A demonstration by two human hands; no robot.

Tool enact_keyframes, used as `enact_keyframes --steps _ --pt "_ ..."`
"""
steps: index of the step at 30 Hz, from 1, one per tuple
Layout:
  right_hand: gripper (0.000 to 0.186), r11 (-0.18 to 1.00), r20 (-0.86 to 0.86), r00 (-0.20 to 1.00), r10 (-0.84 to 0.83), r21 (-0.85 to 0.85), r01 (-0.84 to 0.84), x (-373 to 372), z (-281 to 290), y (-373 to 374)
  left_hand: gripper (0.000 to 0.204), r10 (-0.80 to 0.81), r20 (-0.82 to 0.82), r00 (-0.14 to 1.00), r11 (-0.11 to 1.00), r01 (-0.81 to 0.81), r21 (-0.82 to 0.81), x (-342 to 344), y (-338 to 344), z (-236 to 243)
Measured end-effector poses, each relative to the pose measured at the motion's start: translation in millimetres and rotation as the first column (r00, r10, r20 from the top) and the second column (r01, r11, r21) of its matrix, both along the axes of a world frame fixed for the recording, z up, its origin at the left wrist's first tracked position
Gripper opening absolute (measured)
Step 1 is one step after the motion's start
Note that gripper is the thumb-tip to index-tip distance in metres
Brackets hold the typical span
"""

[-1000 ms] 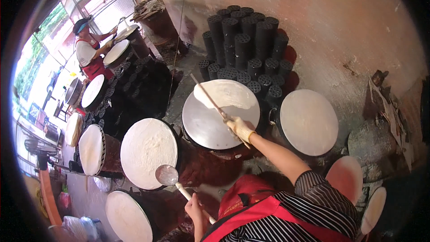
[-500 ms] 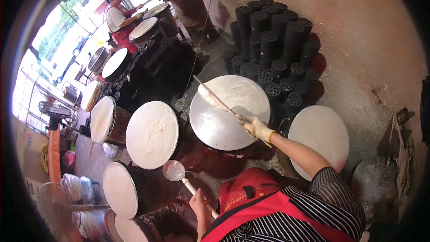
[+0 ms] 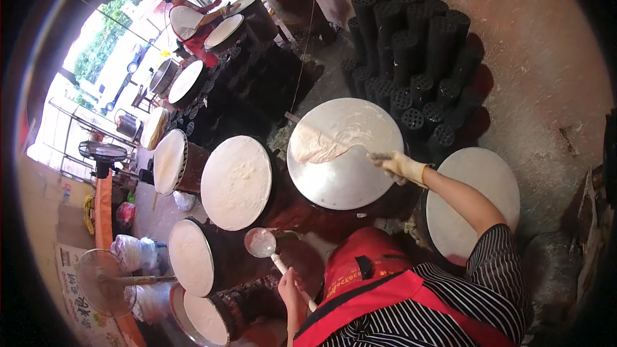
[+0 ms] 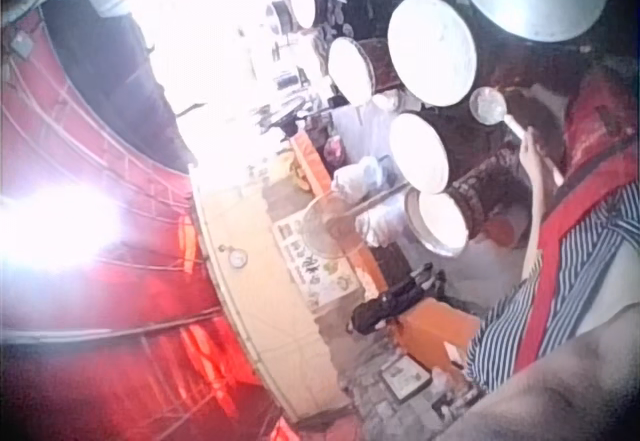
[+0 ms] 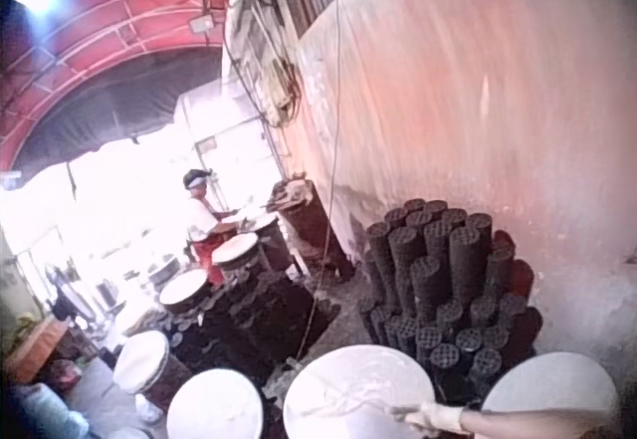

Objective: The person spreads batter onto heated circular griddles using a ladle and a wooden stick, then uses the stick to lift and stack the cooked flatbreads onto a pile.

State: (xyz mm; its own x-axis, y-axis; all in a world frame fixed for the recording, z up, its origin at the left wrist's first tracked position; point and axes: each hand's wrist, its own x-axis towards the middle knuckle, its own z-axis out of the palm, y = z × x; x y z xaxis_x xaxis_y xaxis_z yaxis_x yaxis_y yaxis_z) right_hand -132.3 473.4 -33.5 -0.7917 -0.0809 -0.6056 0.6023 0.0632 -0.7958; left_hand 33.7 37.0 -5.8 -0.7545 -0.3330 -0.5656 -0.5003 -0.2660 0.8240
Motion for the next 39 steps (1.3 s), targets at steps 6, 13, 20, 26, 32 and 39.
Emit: enact_keyframes --steps 6,13,20,26,32,39 --pt "0.036 0.986 0.095 0.984 0.152 -0.076 -0.145 15.0 21.5 46.3 0.02 0.018 0.058 0.998 0.997 -0.013 -0.081 20.0 3.0 10.3" --pt "0.036 0.982 0.103 0.976 0.19 -0.03 -0.188 3.2 8.6 2.1 0.022 -0.017 0.098 0.995 0.996 0.026 -0.088 24.9 6.6 16.9" --pt "0.039 0.977 -0.035 0.989 -0.144 -0.163 0.137 123.8 16.7 -2.2 0.024 -0.201 0.072 0.977 0.977 0.205 -0.061 1.9 -12.6 8.9" --pt "0.044 0.969 -0.038 0.979 -0.198 -0.159 0.19 166.6 -11.0 -74.5 0.031 -0.407 0.05 0.912 0.912 0.408 -0.037 -26.5 -39.6 15.2" --pt "0.03 0.863 -0.048 0.879 -0.474 -0.22 0.454 316.2 -41.7 -149.4 0.033 -0.548 -0.019 0.836 0.833 0.548 0.077 -31.8 -130.7 0.6" --pt "0.034 0.571 0.105 0.639 -0.762 -0.356 0.74 110.6 -46.0 -378.4 0.023 -0.47 -0.025 0.882 0.878 0.47 0.093 2.2 -255.0 -16.9"
